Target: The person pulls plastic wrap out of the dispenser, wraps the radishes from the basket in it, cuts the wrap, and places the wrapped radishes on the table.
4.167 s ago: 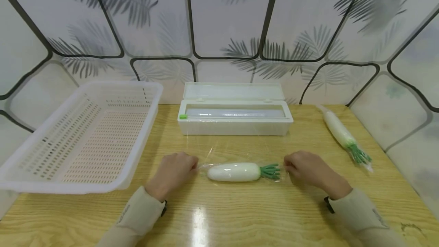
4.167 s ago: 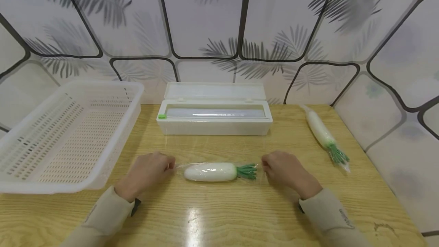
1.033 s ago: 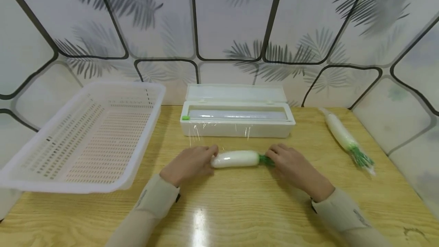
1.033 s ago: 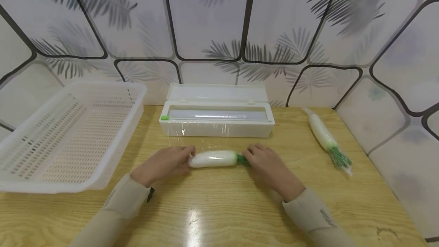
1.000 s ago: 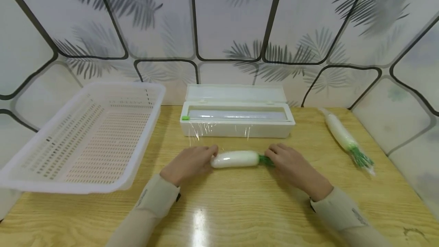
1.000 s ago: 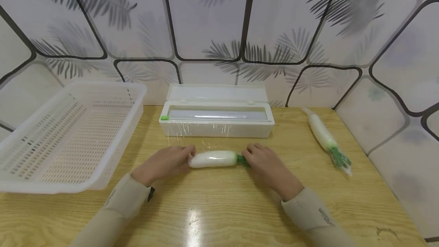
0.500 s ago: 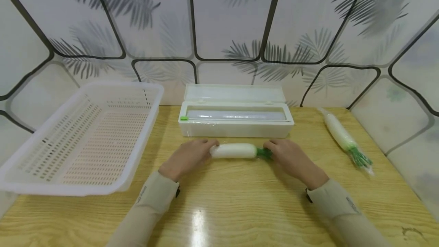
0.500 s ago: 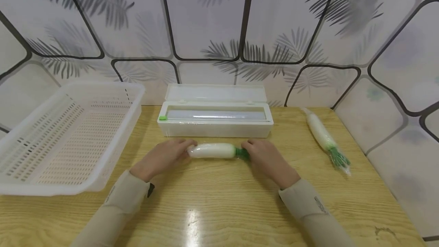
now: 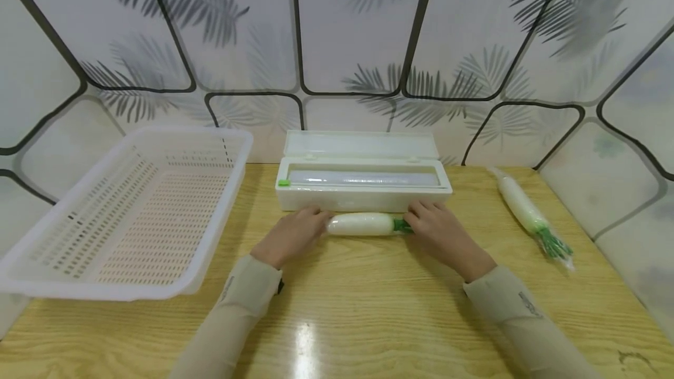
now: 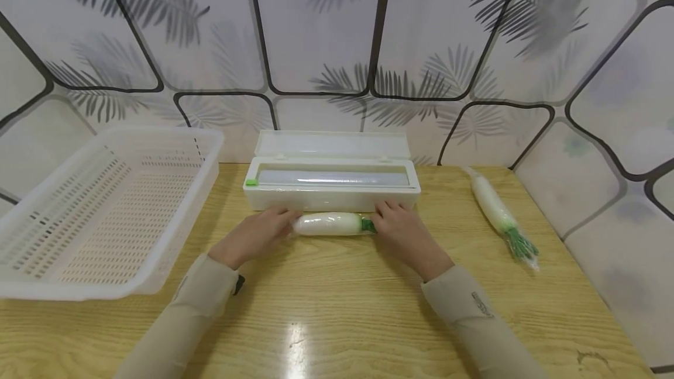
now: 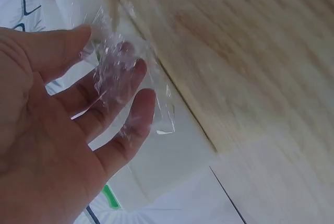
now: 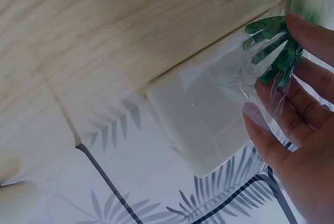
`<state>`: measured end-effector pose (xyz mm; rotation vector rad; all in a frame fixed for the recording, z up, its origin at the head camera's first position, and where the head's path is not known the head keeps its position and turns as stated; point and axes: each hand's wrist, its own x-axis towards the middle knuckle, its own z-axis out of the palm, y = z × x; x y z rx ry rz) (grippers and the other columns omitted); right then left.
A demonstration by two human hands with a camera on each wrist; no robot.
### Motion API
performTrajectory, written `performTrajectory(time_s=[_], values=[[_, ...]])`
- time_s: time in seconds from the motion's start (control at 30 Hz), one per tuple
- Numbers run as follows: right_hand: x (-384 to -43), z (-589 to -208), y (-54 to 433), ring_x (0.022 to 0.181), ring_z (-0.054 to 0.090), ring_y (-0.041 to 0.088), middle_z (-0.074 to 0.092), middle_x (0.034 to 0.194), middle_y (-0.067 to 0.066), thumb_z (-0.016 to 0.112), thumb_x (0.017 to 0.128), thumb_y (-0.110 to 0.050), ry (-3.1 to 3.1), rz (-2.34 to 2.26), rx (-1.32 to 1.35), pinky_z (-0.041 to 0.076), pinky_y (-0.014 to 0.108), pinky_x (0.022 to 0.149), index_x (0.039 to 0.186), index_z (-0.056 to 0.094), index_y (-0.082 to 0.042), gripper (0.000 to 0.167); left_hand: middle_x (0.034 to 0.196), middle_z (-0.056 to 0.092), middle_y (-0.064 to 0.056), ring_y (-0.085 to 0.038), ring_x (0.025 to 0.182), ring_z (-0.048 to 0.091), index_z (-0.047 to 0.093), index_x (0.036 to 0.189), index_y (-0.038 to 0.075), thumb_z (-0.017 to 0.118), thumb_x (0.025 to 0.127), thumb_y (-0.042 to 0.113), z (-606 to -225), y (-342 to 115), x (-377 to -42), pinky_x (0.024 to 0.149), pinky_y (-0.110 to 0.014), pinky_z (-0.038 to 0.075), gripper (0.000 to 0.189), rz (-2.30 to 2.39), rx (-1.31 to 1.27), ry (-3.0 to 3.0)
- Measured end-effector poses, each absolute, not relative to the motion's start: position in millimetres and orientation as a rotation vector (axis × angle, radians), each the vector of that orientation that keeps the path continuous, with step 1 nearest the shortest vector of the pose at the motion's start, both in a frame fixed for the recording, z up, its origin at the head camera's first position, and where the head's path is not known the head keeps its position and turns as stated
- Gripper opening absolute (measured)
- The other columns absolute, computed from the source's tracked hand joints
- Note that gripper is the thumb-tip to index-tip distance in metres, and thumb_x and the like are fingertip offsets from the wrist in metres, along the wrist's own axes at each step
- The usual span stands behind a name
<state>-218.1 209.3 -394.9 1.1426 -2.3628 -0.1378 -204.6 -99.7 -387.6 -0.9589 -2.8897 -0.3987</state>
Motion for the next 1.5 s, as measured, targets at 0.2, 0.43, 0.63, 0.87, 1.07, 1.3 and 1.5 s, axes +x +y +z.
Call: performTrajectory(time_s=[0.2, 0.43, 0.63, 0.87, 1.07, 1.3, 1.5], values=[[-225, -398, 208, 0.087, 0.064, 0.030, 0.065, 0.093, 0.015, 0.085, 0.077, 0.003, -2.367, -0.151, 1.121, 0.056, 0.042, 0.071, 0.093, 0.069, 0.002, 0.023, 0.117, 0.066, -0.016, -0.033, 0.106, 0.064, 0.060, 0.128, 0.002, 0.061, 0.102, 0.006, -390, -97, -208, 0.084, -0.044, 0.056, 0.026, -0.344, -0.914, -2.824], [-229, -398, 204, 0.087, 0.063, 0.033, 0.064, 0.094, 0.016, 0.084, 0.078, 0.002, -2.403, -0.141, 1.072, 0.055, 0.044, 0.074, 0.094, 0.068, 0.002, 0.023, 0.119, 0.068, -0.015, -0.034, 0.106, 0.066, 0.056, 0.130, 0.005, 0.068, 0.099, 0.012, -392, -94, -212, 0.078, -0.047, 0.058, 0.034, -0.354, -0.838, -2.821], [-229, -398, 200, 0.091, 0.064, 0.033, 0.064, 0.098, 0.015, 0.083, 0.081, -0.003, -2.449, -0.156, 1.022, 0.054, 0.046, 0.078, 0.098, 0.069, 0.001, 0.022, 0.126, 0.066, -0.017, -0.038, 0.117, 0.061, 0.058, 0.131, 0.008, 0.066, 0.100, 0.012, -389, -94, -212, 0.088, -0.055, 0.054, 0.033, -0.329, -0.785, -2.845], [-224, -395, 201, 0.099, 0.063, 0.036, 0.065, 0.107, 0.017, 0.091, 0.076, -0.016, -2.438, -0.116, 1.022, 0.054, 0.048, 0.082, 0.107, 0.070, 0.003, 0.042, 0.130, 0.063, -0.020, -0.039, 0.120, 0.059, 0.057, 0.134, 0.004, 0.068, 0.099, 0.016, -387, -98, -208, 0.090, -0.057, 0.053, 0.038, -0.289, -0.771, -2.826], [-221, -388, 200, 0.099, 0.063, 0.035, 0.065, 0.109, 0.018, 0.090, 0.078, -0.020, -2.430, -0.076, 1.052, 0.055, 0.048, 0.082, 0.109, 0.069, 0.003, 0.045, 0.120, 0.066, -0.018, -0.036, 0.107, 0.064, 0.062, 0.127, 0.003, 0.074, 0.095, 0.015, -384, -107, -203, 0.080, -0.052, 0.057, 0.037, -0.353, -0.759, -2.678], [-221, -380, 194, 0.094, 0.062, 0.034, 0.064, 0.104, 0.016, 0.091, 0.076, -0.015, -2.359, 0.055, 1.081, 0.054, 0.048, 0.073, 0.105, 0.068, 0.002, 0.041, 0.098, 0.065, -0.015, -0.027, 0.076, 0.061, 0.066, 0.115, 0.000, 0.073, 0.091, 0.003, -377, -121, -202, 0.052, -0.034, 0.052, 0.026, -0.432, -0.658, -2.542], [-225, -372, 180, 0.091, 0.063, 0.033, 0.065, 0.101, 0.015, 0.087, 0.080, -0.010, -2.260, 0.214, 1.147, 0.054, 0.046, 0.070, 0.105, 0.069, 0.003, 0.033, 0.115, 0.055, -0.027, -0.034, 0.084, 0.059, 0.055, 0.129, -0.006, 0.070, 0.094, 0.005, -372, -131, -206, 0.063, -0.041, 0.056, 0.039, -0.734, -0.430, -2.507]])
